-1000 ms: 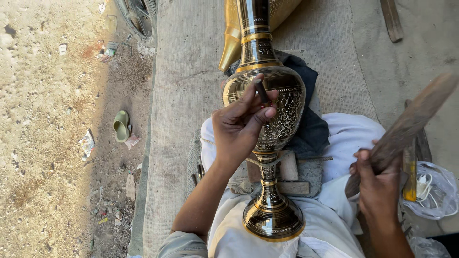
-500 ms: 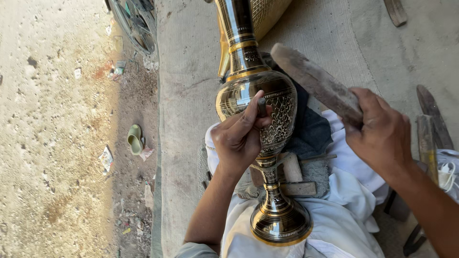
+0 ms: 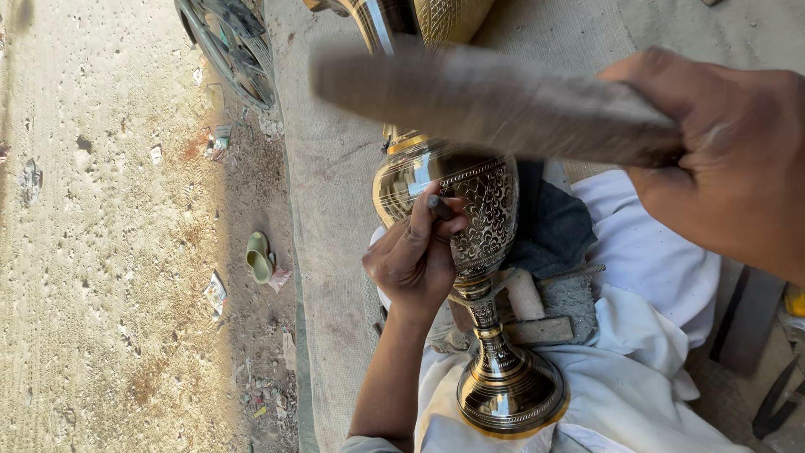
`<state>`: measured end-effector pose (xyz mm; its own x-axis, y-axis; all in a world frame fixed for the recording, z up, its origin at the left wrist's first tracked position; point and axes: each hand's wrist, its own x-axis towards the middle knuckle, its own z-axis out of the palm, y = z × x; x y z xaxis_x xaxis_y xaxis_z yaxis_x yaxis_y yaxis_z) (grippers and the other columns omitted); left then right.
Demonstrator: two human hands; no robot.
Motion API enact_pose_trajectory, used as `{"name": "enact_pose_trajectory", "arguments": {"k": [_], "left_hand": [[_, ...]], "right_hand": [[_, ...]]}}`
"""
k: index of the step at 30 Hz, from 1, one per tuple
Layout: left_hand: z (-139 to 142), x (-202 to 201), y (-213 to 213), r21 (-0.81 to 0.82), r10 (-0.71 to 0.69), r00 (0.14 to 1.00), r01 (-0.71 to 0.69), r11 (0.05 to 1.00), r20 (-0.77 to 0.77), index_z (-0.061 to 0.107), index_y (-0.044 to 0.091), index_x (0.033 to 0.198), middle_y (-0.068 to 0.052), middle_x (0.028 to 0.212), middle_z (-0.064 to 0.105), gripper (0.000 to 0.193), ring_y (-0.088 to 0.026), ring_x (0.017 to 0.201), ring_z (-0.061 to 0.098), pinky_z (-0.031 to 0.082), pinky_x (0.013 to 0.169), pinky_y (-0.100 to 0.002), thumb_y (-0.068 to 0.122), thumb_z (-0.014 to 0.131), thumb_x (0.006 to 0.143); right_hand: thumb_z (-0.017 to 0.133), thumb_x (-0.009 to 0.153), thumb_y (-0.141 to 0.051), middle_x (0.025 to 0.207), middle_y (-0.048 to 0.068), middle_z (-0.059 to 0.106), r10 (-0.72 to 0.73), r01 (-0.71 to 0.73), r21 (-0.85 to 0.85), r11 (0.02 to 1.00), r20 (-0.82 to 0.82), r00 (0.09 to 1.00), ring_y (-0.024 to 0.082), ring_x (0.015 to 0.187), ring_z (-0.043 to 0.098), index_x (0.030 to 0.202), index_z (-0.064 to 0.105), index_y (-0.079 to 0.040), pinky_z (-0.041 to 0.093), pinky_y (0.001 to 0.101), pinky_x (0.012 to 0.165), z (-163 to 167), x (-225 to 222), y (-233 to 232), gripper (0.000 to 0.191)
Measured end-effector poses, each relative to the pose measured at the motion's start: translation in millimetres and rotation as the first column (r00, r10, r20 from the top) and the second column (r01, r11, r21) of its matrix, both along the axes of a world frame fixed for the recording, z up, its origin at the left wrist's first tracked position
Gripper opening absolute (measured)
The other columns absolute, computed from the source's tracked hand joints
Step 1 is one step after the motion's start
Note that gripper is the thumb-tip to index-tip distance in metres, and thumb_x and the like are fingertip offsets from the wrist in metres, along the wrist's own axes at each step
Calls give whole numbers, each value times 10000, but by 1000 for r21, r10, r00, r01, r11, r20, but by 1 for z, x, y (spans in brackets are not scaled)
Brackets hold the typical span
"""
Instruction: The person sits on a mat and uses a metal chisel and wooden mallet to engrave intricate patterns onto a brass vase. They repeatedly tap the chisel against the vase's surface to create detailed designs.
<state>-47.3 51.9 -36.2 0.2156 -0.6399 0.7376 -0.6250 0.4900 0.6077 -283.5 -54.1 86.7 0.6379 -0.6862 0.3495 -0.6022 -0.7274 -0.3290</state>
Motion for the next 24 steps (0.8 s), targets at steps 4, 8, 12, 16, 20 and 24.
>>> {"name": "enact_pose_trajectory", "arguments": {"k": [4, 8, 12, 16, 20, 24], "left_hand": [[-3, 1, 1, 3, 4, 1000, -4, 1000, 11, 619, 144, 1405, -76, 1011, 790, 567, -149, 967, 794, 650, 806, -226, -141, 748, 932], [-5, 2, 0, -4, -37, 999, 37, 999, -22, 608, 149, 1429, -104, 1061, 785, 583, -131, 963, 789, 666, 831, -247, -178, 697, 955], [-6, 4, -1, -10, -54, 998, 54, 998, -30, 619, 132, 1411, -100, 1060, 783, 571, -120, 923, 788, 676, 819, -245, -198, 666, 948], [-5, 6, -1, -3, 2, 1000, -2, 1000, 19, 645, 118, 1360, -51, 980, 788, 542, -91, 871, 775, 640, 737, -212, -167, 726, 906], [-5, 7, 0, -3, -5, 1000, 5, 1000, 27, 640, 125, 1366, -63, 1025, 790, 531, -110, 911, 783, 651, 769, -222, -126, 767, 915], [-4, 8, 0, 10, -24, 999, 24, 1000, 23, 647, 113, 1357, -61, 1033, 794, 510, -111, 907, 789, 653, 771, -219, -117, 770, 919]], "right_hand": [[717, 681, 52, 898, 95, 740, -50, 53, 56, 997, -54, 997, 248, 791, 739, 1208, 724, -127, 542, 396, 718, 1, 3, 1, 557], [706, 705, 56, 922, 103, 724, -48, 41, 104, 994, 65, 997, 250, 803, 732, 1194, 706, -104, 550, 377, 709, 3, 6, 5, 514], [681, 770, 71, 914, 86, 714, -50, 29, 129, 991, 165, 985, 219, 799, 726, 1181, 680, -87, 547, 353, 710, 1, 6, 7, 440], [714, 710, 41, 900, 74, 742, -38, 38, -66, 997, 2, 999, 224, 745, 711, 1147, 714, -90, 540, 354, 671, -9, 1, 7, 456], [703, 817, -17, 815, 31, 697, -151, 152, 134, 979, -16, 988, 179, 674, 670, 1191, 708, -125, 510, 360, 651, -19, -2, 10, 389], [718, 806, 28, 839, 40, 726, -133, 130, 97, 987, 31, 991, 172, 696, 710, 1146, 716, -104, 529, 367, 676, -20, -1, 11, 365]]}}
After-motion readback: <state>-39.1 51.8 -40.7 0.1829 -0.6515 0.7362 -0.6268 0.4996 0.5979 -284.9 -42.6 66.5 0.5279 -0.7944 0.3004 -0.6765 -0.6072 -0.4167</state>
